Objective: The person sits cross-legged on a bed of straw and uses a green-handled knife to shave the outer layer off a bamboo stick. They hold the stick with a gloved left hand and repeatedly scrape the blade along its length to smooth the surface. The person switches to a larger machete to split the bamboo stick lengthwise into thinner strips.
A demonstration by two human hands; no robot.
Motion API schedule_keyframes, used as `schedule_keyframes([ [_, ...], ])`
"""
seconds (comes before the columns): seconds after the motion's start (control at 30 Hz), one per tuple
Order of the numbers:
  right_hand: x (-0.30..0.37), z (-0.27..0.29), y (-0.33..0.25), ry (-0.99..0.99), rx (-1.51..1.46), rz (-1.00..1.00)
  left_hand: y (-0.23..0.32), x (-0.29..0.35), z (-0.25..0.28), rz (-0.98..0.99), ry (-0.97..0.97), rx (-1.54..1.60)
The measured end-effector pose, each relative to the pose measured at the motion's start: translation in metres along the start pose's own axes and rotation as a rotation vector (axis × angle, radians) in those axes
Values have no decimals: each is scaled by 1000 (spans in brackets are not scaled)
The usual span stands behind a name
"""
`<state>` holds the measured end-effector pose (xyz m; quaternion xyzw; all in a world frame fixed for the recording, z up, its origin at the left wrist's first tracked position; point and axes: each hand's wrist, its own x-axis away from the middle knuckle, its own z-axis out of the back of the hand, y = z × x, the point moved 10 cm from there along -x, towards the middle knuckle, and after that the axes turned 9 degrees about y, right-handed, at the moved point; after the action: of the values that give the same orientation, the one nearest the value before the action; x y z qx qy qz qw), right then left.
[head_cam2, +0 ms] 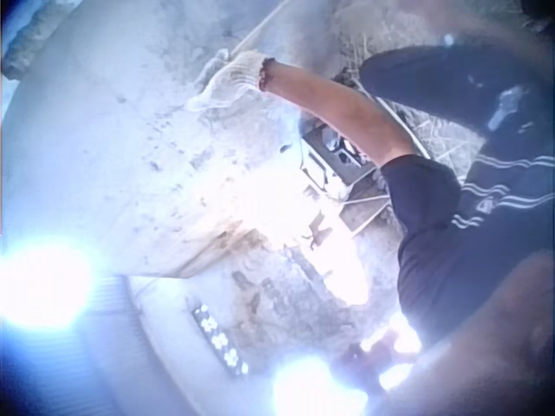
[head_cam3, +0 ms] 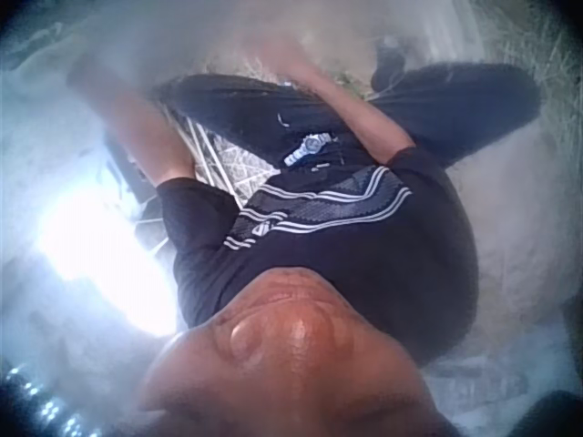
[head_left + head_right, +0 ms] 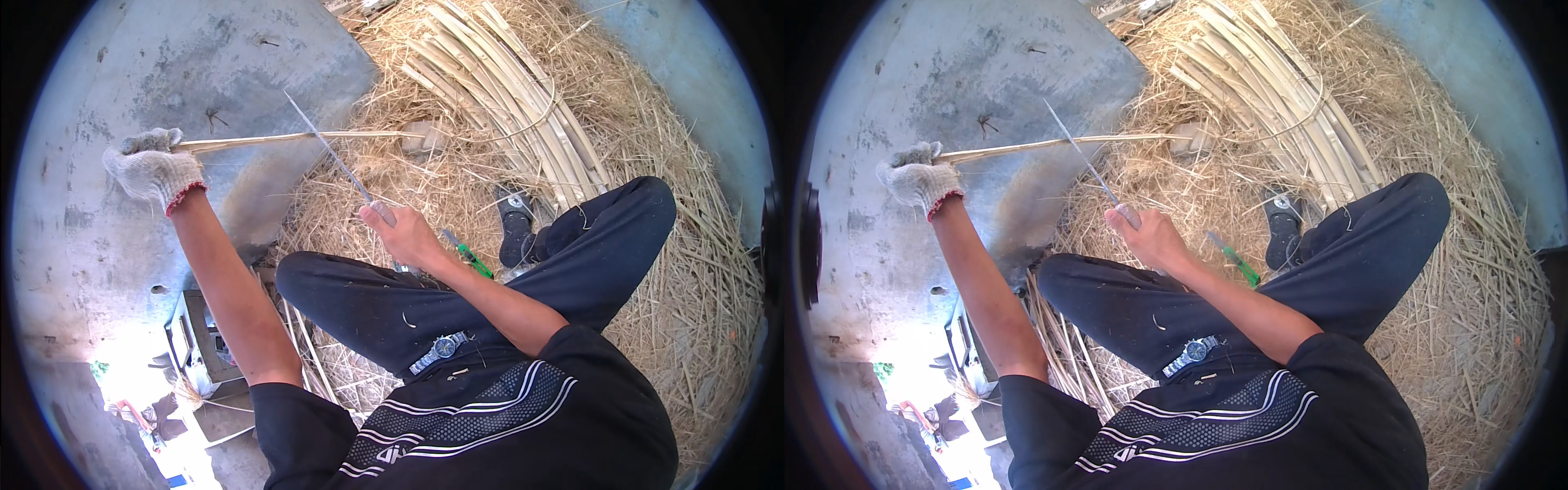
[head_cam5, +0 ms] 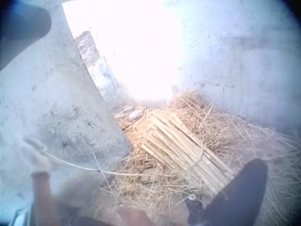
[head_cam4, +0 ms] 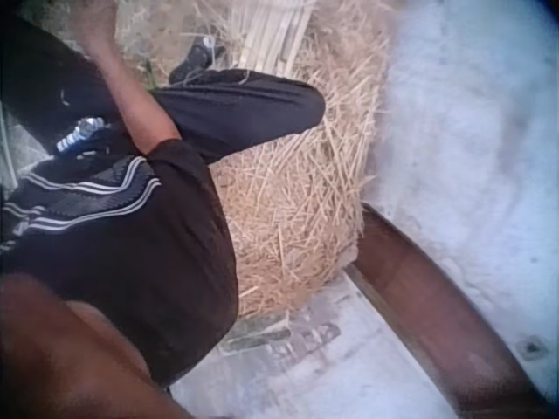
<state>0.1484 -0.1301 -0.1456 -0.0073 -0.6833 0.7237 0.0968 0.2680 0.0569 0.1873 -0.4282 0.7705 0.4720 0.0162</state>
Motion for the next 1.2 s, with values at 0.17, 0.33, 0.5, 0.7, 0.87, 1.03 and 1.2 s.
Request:
schedule_keyframes([
  [0.17, -8, 1, 15, 6, 82, 64, -4, 0, -16, 42, -98, 41],
  [0.33, -37, 36, 66, 77, 60, -331, -8, 9, -41, 127, -472, 113],
  [0.5, -22, 44, 11, -13, 96, -227, -6, 10, -35, 327, -643, 189],
  [0.7, -42, 61, 79, 131, 99, -294, -9, 32, -66, 440, -945, 326],
  [0.87, -33, 74, 75, 149, 45, -333, -11, 46, -81, 446, -1047, 368],
  [1.03, -35, 50, 26, 45, 39, 21, -15, 35, -91, 503, -1105, 290],
  [1.2, -49, 68, 95, 127, -27, -256, -15, 32, -90, 491, -1128, 313],
])
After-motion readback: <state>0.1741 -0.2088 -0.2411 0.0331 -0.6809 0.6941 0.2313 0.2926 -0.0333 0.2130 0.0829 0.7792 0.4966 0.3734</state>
